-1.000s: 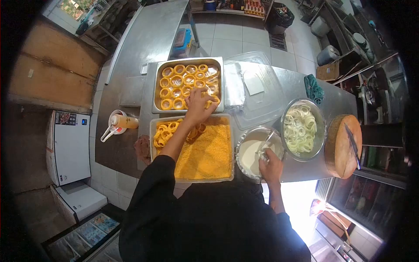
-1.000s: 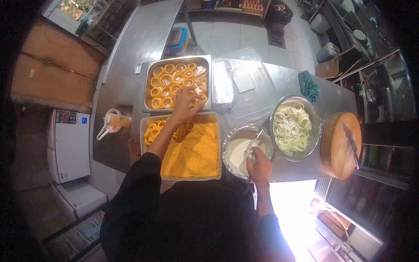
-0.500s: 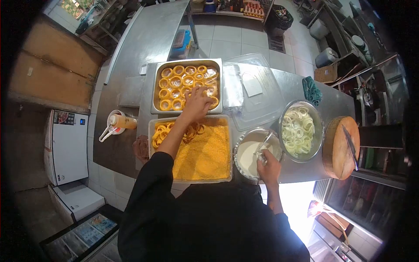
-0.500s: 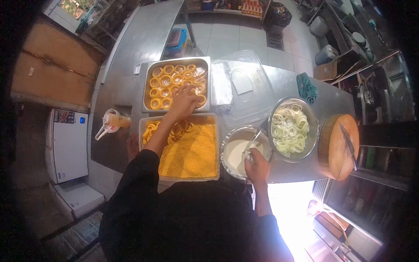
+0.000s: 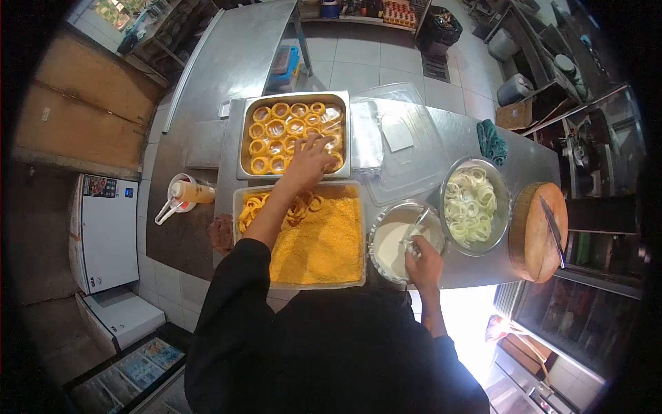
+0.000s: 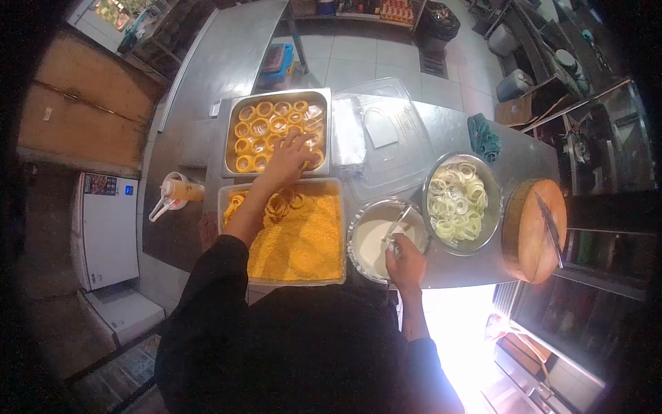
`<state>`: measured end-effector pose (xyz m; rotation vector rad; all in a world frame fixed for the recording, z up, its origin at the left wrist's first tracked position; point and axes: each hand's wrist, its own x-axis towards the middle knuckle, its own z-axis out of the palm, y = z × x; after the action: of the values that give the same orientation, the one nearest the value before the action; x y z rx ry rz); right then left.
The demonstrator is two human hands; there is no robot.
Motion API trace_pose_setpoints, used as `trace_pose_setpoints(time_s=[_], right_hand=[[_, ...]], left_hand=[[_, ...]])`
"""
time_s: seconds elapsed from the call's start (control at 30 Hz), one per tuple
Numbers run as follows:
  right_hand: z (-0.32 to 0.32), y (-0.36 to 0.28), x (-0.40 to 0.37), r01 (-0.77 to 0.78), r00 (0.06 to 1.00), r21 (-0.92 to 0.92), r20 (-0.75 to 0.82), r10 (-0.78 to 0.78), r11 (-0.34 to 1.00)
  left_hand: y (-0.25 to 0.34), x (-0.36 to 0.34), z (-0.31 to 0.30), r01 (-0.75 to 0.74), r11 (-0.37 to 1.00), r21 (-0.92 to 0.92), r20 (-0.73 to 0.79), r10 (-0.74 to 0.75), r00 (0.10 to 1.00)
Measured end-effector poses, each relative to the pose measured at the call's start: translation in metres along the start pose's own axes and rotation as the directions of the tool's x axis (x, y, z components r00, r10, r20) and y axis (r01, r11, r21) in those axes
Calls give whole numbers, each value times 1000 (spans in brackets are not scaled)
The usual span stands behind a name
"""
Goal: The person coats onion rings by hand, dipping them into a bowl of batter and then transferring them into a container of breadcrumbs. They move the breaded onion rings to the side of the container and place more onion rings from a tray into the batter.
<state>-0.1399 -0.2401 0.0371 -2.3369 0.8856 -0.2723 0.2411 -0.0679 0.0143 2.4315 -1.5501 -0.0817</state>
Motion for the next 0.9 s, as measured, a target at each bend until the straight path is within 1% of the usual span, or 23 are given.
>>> trace_pose_setpoints(time_s=[0.13, 0.2, 0.23, 0.3, 0.33, 0.4, 0.53, 0.6, 0.63, 0.7, 0.73, 0.8, 0.83, 0.9], right_hand=[[-1, 0, -1, -35, 999, -2, 38, 35, 999], [-1, 0, -1, -9, 1000, 6, 15, 9, 1000], [-1, 0, -1, -9, 1000, 7, 14, 9, 1000], [-1, 0, -1, -22, 1000, 7, 22, 22, 1000], [-1, 1, -1, -21, 1000, 5, 22, 21, 1000], [0, 3, -1, -18, 999, 0, 40, 18, 1000], [1, 4, -2, -29, 999, 8, 29, 29, 1000], [1, 4, -2, -14, 1000, 4, 21, 14, 1000], [1, 3, -2, -14, 1000, 4, 21, 14, 1000], [0, 2, -1, -45, 997, -9, 57, 46, 999], [-1, 1, 0, -44, 997, -9, 58, 44, 999], [-2, -2, 0, -63, 995, -38, 69, 66, 997], [-2, -3, 1, -61, 995, -35, 75, 63, 998], [-2, -3, 0, -40, 998, -38, 45, 42, 998]], left_hand=[[-1, 2, 0, -34, 999, 26, 35, 33, 999], [2, 2, 0, 0, 998, -62, -57, -4, 998], [3, 4, -1, -1, 998, -62, -57, -2, 998], [6, 5, -4, 52, 989, -140, -2, -53, 999], [5, 6, -6, 53, 989, -141, -4, -54, 999], [2, 8, -8, 78, 988, -134, 68, -69, 995], [1, 8, -10, 71, 991, -112, 70, -63, 996], [0, 8, -10, 54, 997, -48, 86, -50, 995], [-1, 9, -8, 54, 997, -48, 86, -50, 995], [-3, 10, -4, -7, 1000, 5, 83, 7, 997], [-3, 10, -3, -6, 1000, 4, 82, 5, 997], [1, 8, -6, -28, 999, -37, 15, 29, 999], [3, 7, -10, -22, 999, -36, 18, 22, 1000], [8, 2, -21, 2, 988, -154, -145, -25, 989]])
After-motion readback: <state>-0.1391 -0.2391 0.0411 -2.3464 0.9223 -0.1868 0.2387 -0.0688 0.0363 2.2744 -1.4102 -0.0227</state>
